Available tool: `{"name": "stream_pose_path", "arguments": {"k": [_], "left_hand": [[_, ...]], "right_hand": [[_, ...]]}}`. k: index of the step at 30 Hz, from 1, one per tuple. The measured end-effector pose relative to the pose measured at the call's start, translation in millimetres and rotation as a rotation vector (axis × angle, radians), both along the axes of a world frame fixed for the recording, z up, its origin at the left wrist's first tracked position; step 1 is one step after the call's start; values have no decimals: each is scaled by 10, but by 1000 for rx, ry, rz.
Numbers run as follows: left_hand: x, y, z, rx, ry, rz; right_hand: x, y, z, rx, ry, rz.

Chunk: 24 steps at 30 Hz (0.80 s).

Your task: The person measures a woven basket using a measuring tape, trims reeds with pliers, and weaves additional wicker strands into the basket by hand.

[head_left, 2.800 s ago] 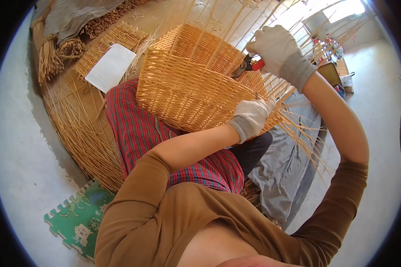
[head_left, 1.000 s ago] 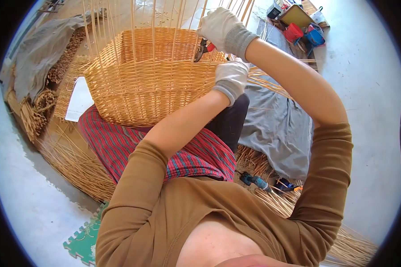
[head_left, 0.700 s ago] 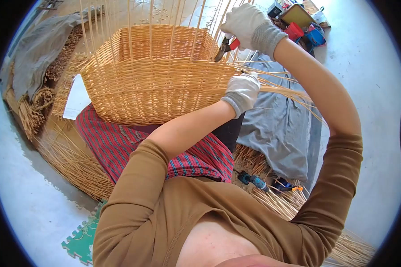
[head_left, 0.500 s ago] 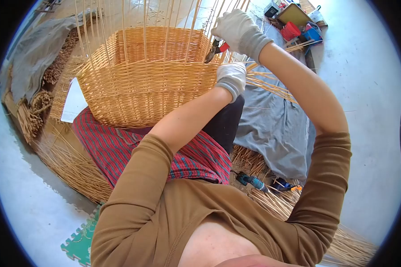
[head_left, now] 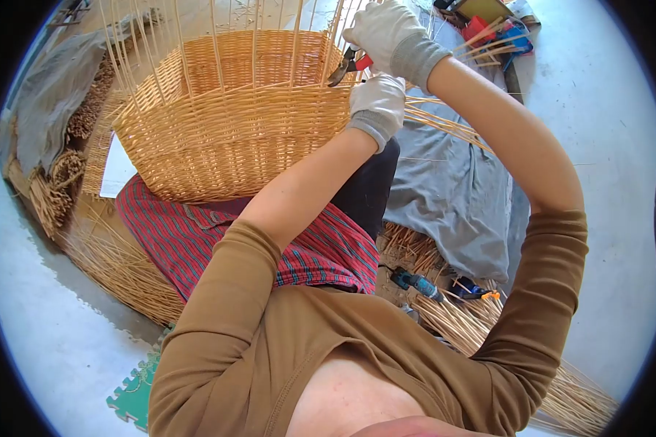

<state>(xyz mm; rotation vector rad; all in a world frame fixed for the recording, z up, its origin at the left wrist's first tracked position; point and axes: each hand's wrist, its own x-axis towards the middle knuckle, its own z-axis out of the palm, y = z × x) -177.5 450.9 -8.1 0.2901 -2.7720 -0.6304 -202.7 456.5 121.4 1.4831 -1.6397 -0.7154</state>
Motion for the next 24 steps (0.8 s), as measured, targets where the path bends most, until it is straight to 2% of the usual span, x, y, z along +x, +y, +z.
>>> {"name": "stream_pose_path", "arguments": {"k": [2,3,4,5,7,9,10,11,12,13,14,15,16,17,19,20,22,24], "left_hand": [[17,57,15,-107,-10,10],[48,97,-12,-104,-14,6],[72,134,-35,-151,89,-49],[82,180,-63,-195,195,-103],[12,448,-284,-159,211,-120],[21,737,-287,-80,216,-161],[96,877,-246,-30,199,-192],[106,1001,-236,71,152,-244],[141,999,-152,77,153,-246],[200,960,2,59,69,-318],[236,947,77,40,-18,-392],[132,890,116,103,1,-281],[16,799,150,-6,-55,-290],[-196,723,4,19,21,-172],[-787,551,-403,122,-74,55],[-759,462,-349,121,-75,61],[-632,219,-93,-118,-293,-105],[-583,199,-20,-137,-329,-139]], "right_hand": [[-100,-199,22,308,-191,-337],[-84,-189,-48,183,-213,-292],[-83,-99,-86,184,-217,-298],[92,22,-15,93,-79,-165],[-197,-45,-117,164,-247,-172],[-354,-20,-130,218,-295,-238],[-412,-7,-130,271,-351,-294],[-202,8,174,313,-397,-370],[-251,92,251,318,-396,-373],[-334,260,315,267,-304,-154],[-358,295,303,237,-258,-96],[-384,330,292,204,-211,-38],[-411,364,282,169,-164,17],[-360,254,285,261,-250,-181],[-326,215,221,297,-297,-342],[-372,216,110,296,-298,-335],[-503,173,-96,238,-256,-234],[-588,191,-225,252,-243,-227]]}}
